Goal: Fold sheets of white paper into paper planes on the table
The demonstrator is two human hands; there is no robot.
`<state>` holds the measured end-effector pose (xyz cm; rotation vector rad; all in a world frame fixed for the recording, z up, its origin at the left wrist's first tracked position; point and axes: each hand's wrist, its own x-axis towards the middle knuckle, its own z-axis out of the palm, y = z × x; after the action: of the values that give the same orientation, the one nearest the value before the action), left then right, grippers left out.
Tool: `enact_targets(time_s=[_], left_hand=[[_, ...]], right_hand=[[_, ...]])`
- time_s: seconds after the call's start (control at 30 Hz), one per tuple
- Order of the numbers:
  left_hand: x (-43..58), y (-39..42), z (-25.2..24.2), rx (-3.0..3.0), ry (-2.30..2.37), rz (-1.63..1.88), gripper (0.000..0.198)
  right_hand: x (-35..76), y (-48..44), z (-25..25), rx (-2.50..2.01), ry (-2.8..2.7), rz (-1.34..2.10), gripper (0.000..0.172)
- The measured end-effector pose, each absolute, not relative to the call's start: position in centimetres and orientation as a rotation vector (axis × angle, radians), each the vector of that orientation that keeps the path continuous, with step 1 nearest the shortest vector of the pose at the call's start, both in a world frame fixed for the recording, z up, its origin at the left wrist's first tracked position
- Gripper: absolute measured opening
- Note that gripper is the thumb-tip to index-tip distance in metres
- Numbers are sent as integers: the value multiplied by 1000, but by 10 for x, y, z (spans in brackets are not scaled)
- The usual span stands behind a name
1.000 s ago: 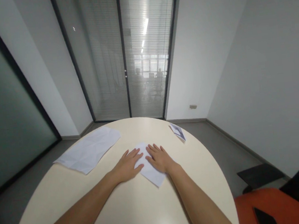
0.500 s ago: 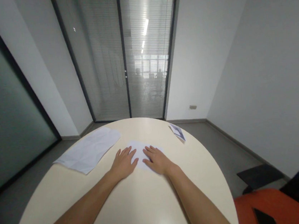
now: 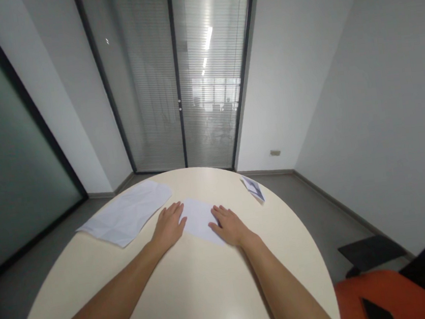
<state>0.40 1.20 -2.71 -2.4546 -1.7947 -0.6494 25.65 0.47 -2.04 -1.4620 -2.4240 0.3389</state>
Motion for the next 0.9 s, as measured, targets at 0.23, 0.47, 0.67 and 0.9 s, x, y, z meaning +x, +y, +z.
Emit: enact_targets(time_s=[0.23, 0.47, 0.67, 0.9], left_hand=[[11, 7, -30, -2857, -1555, -531, 58], [13, 9, -32, -2759, -1731, -408, 62], [13, 10, -31, -2548, -1907, -303, 61], [5, 15, -29, -2387, -1944, -376, 48]], right_hand=[[255, 3, -17, -1486, -2432, 354, 68], [253, 3, -19, -1463, -2457, 323, 65], [251, 2, -17, -1417, -2505, 296, 66], [252, 2, -15, -1378, -2526, 291, 66]])
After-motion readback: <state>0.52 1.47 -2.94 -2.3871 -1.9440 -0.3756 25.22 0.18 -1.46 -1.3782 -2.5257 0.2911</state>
